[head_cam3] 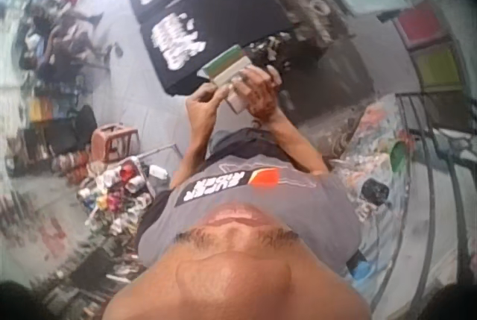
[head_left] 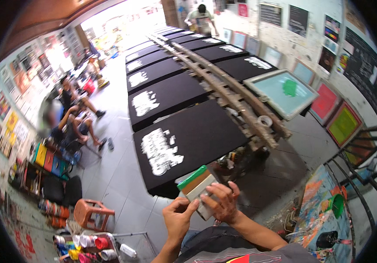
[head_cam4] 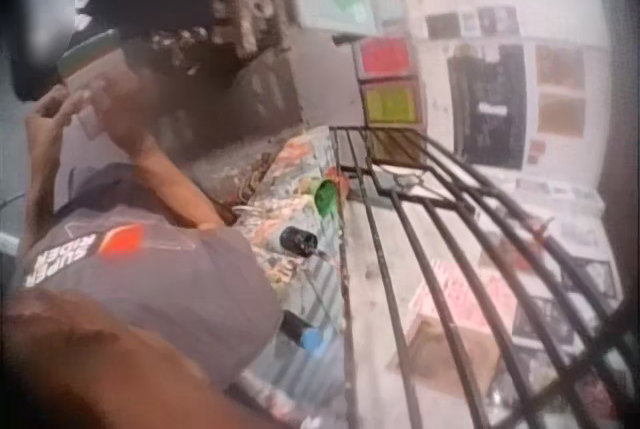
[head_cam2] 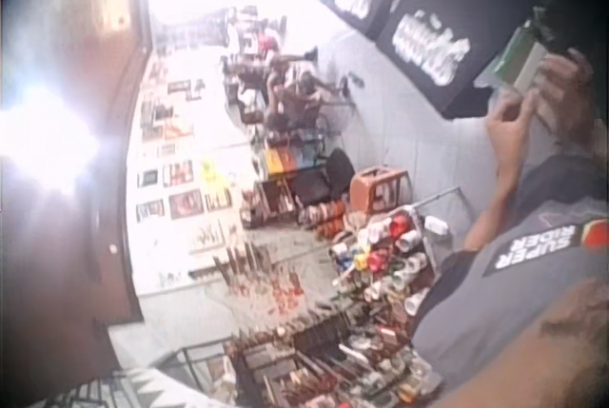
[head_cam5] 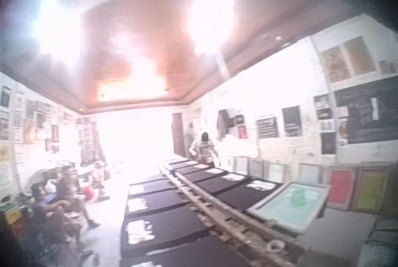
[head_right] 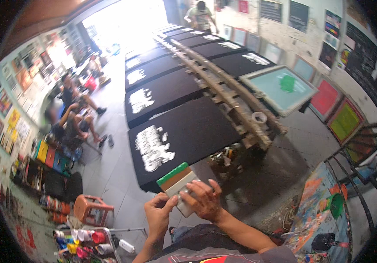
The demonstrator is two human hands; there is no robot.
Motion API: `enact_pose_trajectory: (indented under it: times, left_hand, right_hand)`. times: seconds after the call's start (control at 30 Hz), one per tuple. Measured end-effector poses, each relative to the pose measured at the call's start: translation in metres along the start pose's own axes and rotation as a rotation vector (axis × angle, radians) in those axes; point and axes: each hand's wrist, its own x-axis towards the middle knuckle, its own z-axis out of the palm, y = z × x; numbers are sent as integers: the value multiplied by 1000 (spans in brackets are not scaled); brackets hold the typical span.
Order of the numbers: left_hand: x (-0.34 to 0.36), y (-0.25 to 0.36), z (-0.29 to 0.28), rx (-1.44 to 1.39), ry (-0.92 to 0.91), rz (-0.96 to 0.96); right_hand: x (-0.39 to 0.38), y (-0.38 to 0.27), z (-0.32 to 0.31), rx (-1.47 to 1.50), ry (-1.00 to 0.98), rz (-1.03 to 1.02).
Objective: The person carries a screen printing frame with green ink to a table, then uses a squeegee to spread ink across the screen and print a design onto black t-shirts. The person repeats the squeegee strokes multiple times across several shirts.
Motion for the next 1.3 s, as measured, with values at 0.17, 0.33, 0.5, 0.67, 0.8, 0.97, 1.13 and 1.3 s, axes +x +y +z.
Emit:
enact_pose_trajectory:
  times: [0.17,0.33,0.5,0.67,0.8,0.97,1.13,1.3]
  left_hand:
    - [17,-2,141,-30,-356,19]
    - [28,-12,261,89,-882,83]
    - [51,-64,372,124,-1095,-43]
    - [86,-107,500,125,-1218,-117]
    - [124,-112,601,125,-1189,-75]
    - [160,-123,720,187,-1210,-77]
    - [187,-132,810,246,-1286,-187]
    - [206,-162,905,242,-1254,-234]
  right_hand:
    - [-8,93,-90,-108,99,296]
    - [-52,181,-147,7,531,1085]
    - [-109,272,-198,256,1170,1494]
    - [-215,368,-244,172,1375,1428]
    - [-259,455,-277,312,1471,1589]
    - [-267,533,-340,144,1466,1624]
    - [-295,597,-366,228,1584,1608]
    - [-337,676,-378,408,1705,1701]
